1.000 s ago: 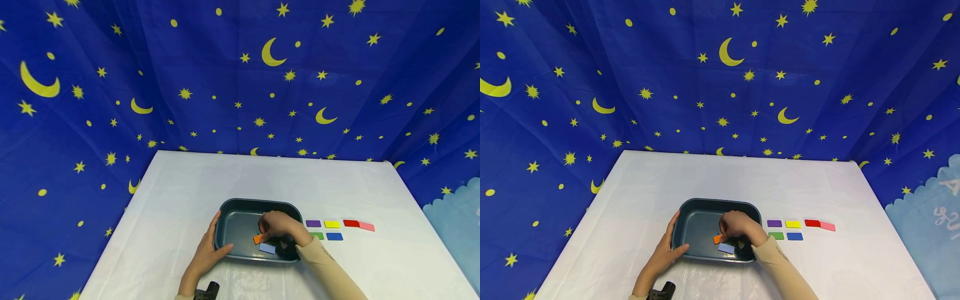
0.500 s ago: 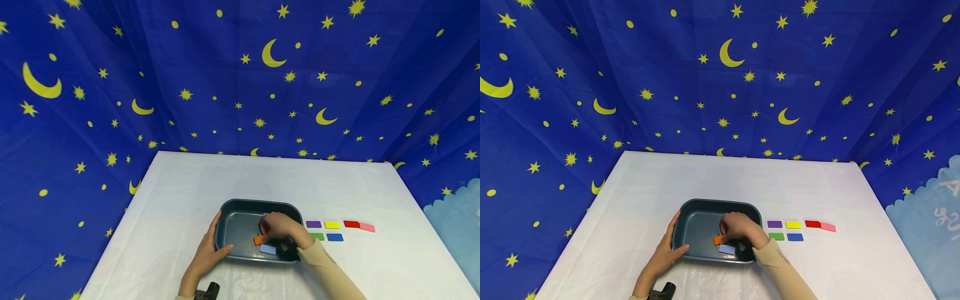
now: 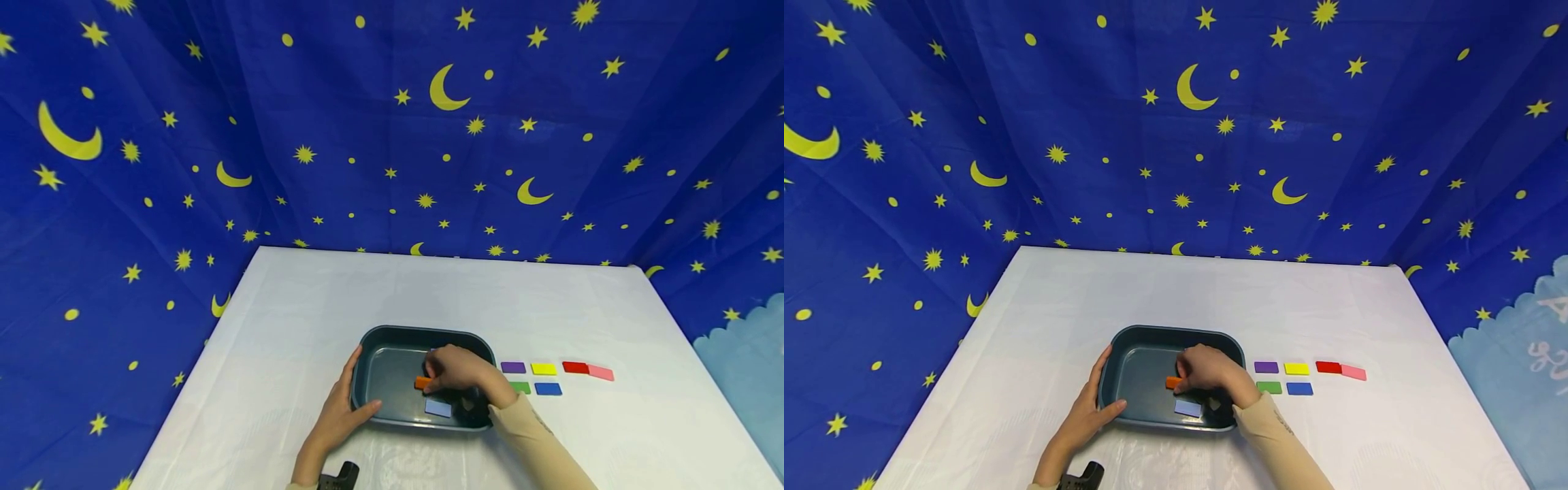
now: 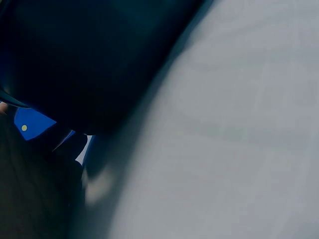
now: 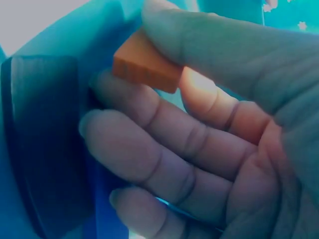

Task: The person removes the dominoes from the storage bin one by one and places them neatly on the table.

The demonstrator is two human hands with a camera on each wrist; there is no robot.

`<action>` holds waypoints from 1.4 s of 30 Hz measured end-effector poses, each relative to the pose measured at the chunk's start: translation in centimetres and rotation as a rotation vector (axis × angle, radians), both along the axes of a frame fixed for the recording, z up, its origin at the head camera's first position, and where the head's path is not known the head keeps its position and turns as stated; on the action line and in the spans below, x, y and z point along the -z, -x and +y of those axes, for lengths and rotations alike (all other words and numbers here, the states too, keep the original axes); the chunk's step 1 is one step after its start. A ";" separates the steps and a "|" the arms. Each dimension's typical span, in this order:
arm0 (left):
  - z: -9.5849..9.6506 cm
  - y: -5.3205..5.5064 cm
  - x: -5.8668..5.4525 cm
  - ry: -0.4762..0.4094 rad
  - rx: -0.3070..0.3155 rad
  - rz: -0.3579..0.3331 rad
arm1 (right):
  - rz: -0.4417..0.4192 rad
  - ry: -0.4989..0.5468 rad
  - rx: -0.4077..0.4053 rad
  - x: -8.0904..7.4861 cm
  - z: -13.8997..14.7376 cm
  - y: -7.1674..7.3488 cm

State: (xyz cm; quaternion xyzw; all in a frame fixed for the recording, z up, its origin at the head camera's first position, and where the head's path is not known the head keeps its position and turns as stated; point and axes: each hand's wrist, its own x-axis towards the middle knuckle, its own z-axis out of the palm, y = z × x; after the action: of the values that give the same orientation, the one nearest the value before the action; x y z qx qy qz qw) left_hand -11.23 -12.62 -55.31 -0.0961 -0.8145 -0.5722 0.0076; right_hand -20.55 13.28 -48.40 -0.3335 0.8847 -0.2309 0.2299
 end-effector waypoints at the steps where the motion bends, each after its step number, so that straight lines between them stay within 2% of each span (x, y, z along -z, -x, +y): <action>1: 0.0 0.0 0.0 -0.007 0.002 0.001 | -0.007 0.008 0.004 0.0 0.1 0.0; 6: 0.0 -0.1 -0.1 -0.029 0.001 0.000 | -0.016 0.036 0.027 -0.4 0.3 0.1; 10: 0.1 -0.2 -0.6 -0.003 -0.012 -0.023 | 0.013 0.067 0.036 -0.5 0.7 0.0; 15: 0.5 -0.8 -3.0 -0.009 -0.007 -0.029 | 0.092 0.112 0.031 -0.9 1.2 -0.1; 17: 0.6 -0.9 -3.4 -0.017 -0.004 -0.019 | 0.125 0.126 0.035 -1.1 1.4 -0.2; 19: 0.5 -0.8 -2.8 -0.004 -0.008 -0.012 | 0.148 0.151 0.042 -1.3 1.7 -0.3; 23: 0.2 -0.2 -0.6 0.029 -0.014 -0.010 | 0.177 0.208 0.065 -1.8 2.4 -0.6; 26: 0.1 0.0 0.0 0.026 -0.011 -0.011 | 0.182 0.241 0.096 -2.0 3.0 -0.7; 32: 0.1 -0.1 0.0 0.024 -0.014 -0.010 | 0.206 0.319 0.168 -2.3 4.3 -0.8; 42: 0.1 0.0 -0.2 0.022 -0.015 -0.017 | 0.286 0.420 0.347 -2.9 6.6 -1.0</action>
State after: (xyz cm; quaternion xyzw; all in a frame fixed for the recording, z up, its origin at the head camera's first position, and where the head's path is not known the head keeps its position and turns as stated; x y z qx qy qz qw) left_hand -11.19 -12.48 -55.10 -0.0852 -0.8213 -0.5640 0.0041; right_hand -19.54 19.91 -45.51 -0.2468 0.8847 -0.3953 -0.0141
